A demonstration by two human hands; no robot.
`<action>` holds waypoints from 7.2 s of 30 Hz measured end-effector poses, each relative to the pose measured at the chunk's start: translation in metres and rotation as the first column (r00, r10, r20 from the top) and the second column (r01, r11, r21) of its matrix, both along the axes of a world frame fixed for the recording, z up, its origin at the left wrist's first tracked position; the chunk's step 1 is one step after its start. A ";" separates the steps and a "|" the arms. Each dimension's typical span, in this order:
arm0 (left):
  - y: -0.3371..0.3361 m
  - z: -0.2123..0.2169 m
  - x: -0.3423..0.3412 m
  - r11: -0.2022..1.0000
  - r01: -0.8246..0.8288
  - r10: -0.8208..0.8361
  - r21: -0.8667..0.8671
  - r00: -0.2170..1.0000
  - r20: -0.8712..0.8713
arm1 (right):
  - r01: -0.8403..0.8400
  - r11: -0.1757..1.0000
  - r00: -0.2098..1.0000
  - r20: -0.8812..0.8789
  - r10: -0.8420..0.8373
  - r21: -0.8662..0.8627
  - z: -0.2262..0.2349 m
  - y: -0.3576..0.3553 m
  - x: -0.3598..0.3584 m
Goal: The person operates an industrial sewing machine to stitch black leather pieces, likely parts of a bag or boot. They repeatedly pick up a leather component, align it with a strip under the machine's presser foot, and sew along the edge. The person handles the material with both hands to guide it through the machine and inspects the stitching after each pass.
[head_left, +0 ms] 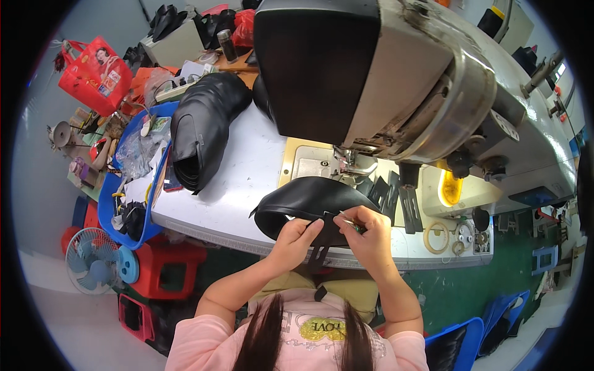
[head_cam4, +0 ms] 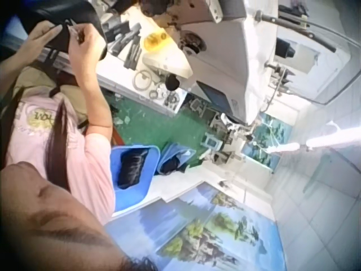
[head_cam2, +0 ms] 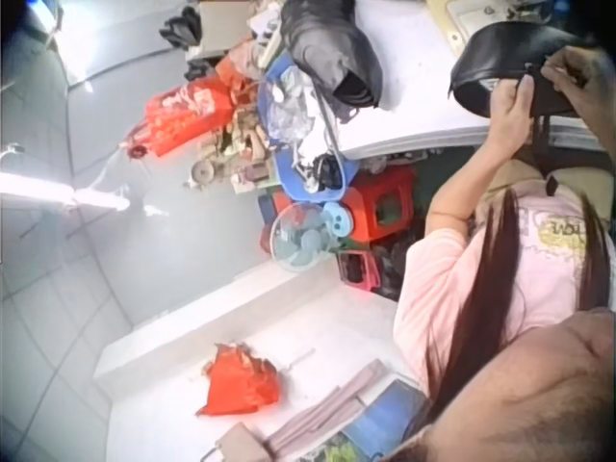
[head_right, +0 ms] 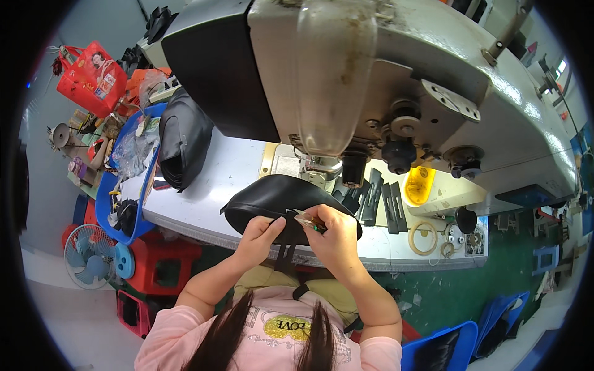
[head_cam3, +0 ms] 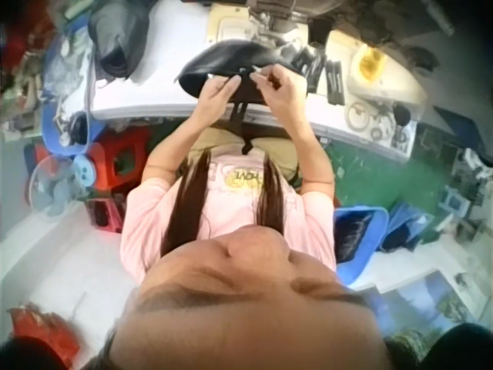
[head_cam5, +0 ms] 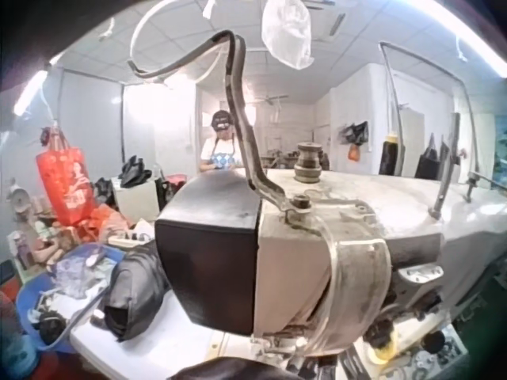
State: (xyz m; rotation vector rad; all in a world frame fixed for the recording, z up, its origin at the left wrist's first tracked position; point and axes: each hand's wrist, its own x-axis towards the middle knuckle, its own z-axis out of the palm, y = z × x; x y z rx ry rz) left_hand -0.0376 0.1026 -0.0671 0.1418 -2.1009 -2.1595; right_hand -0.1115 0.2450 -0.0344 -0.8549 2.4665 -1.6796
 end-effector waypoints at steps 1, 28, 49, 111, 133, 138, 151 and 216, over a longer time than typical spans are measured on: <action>-0.001 0.000 0.000 1.000 0.002 -0.002 -0.013 1.000 -0.011 | 0.010 1.000 1.000 0.014 -0.010 0.002 -0.002 -0.001 0.001; -0.030 0.036 -0.022 0.944 0.227 -0.197 -0.239 0.970 0.144 | -0.221 0.967 0.739 0.626 0.251 -0.127 0.020 0.006 -0.042; -0.044 0.053 -0.045 0.996 0.042 -0.029 -0.075 0.985 0.170 | 0.040 0.997 0.816 0.578 0.004 -0.063 -0.004 -0.009 -0.046; -0.072 0.084 -0.165 0.909 0.393 -0.411 0.138 0.898 0.154 | 0.521 0.574 0.533 -0.285 -0.797 -0.632 -0.011 0.594 -0.220; -0.075 0.078 -0.162 0.917 0.351 -0.380 0.191 0.913 0.146 | 0.623 0.777 0.486 -0.823 -0.294 0.090 0.003 0.207 -0.054; -0.074 0.076 -0.156 0.913 0.362 -0.389 0.190 0.911 0.135 | 0.644 0.763 0.465 -0.824 -0.322 0.065 0.000 0.202 -0.053; -0.064 0.081 -0.138 0.903 0.421 -0.401 -0.086 0.898 0.184 | 0.868 0.365 0.095 -0.609 -0.787 -0.336 0.104 0.413 -0.174; -0.019 -0.044 0.036 0.843 0.045 -0.256 0.536 0.910 0.327 | 0.216 0.855 0.925 0.378 -0.025 -0.472 -0.031 0.024 -0.013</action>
